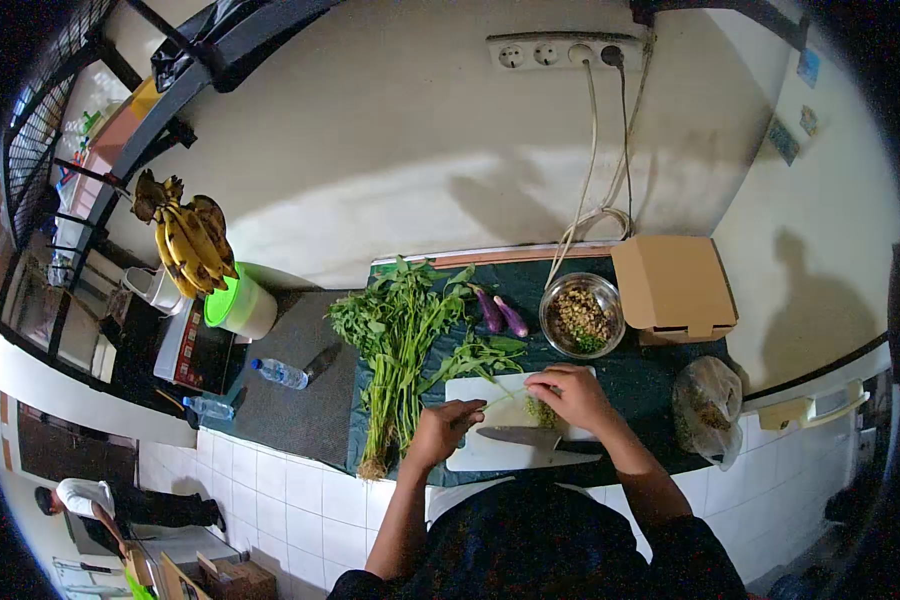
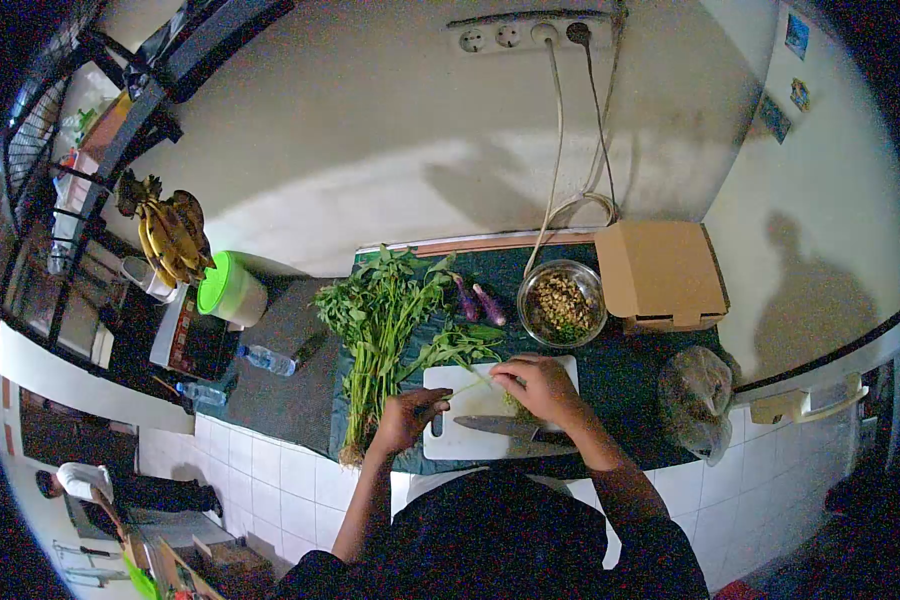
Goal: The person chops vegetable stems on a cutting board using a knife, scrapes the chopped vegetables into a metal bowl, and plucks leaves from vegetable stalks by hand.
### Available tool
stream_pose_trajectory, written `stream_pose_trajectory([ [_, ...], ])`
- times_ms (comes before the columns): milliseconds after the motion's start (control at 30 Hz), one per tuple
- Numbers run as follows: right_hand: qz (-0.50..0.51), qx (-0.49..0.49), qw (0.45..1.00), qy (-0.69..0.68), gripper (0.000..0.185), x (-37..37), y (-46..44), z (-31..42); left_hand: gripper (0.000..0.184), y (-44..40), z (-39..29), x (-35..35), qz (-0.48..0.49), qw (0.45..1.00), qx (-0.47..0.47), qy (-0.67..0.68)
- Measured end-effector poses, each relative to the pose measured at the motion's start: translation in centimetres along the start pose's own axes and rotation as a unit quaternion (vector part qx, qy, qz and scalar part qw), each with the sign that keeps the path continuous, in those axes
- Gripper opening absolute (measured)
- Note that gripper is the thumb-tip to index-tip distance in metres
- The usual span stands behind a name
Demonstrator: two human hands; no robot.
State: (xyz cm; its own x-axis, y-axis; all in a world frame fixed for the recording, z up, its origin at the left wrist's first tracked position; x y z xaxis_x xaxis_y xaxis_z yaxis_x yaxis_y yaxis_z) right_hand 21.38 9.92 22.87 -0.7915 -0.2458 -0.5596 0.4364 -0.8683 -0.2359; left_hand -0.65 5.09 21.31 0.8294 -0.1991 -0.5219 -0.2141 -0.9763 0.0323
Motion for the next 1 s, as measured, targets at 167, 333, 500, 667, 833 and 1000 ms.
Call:
stream_pose_trajectory([
  [167, -0.033, -0.016, 0.999, 0.023, 0.015, -2.1, 0.2, 2.6, 0.021, 0.4, -1.2, -0.1, 0.032, 0.996, 0.025, -0.074],
  [333, 0.008, -0.056, 0.975, 0.217, 0.023, -2.8, 0.5, 4.4, 0.016, 0.7, -1.0, 0.8, 0.081, 0.986, 0.073, -0.127],
  [500, 0.03, -0.125, 0.978, 0.166, 0.03, -0.1, 0.3, 8.5, 0.016, 0.9, -0.6, 2.0, 0.138, 0.973, 0.097, -0.158],
  [667, 0.091, -0.157, 0.97, 0.162, 0.024, 3.8, 0.5, 7.1, 0.018, 1.0, -2.0, 1.3, 0.138, 0.98, 0.069, -0.129],
  [833, 0.034, -0.062, 0.997, 0.036, 0.018, 2.1, -0.3, 6.3, 0.033, 2.3, 0.8, -1.1, 0.067, 0.995, -0.079, 0.009],
  [1000, 0.0, 0.189, 0.935, -0.3, 0.024, 3.6, 0.3, 2.7, 0.037, 2.0, 0.5, -1.4, -0.056, 0.948, -0.026, 0.311],
])
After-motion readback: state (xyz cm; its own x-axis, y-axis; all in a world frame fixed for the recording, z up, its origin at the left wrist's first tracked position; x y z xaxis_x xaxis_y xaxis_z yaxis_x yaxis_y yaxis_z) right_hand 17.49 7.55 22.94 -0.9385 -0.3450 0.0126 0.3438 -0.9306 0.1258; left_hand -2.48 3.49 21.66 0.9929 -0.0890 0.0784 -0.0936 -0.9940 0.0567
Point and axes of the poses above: each hand's wrist, its own y-axis away from the middle knuckle, its own x-axis out of the palm, z = x × y, the point moved 7 cm from there along -y, towards the middle knuckle
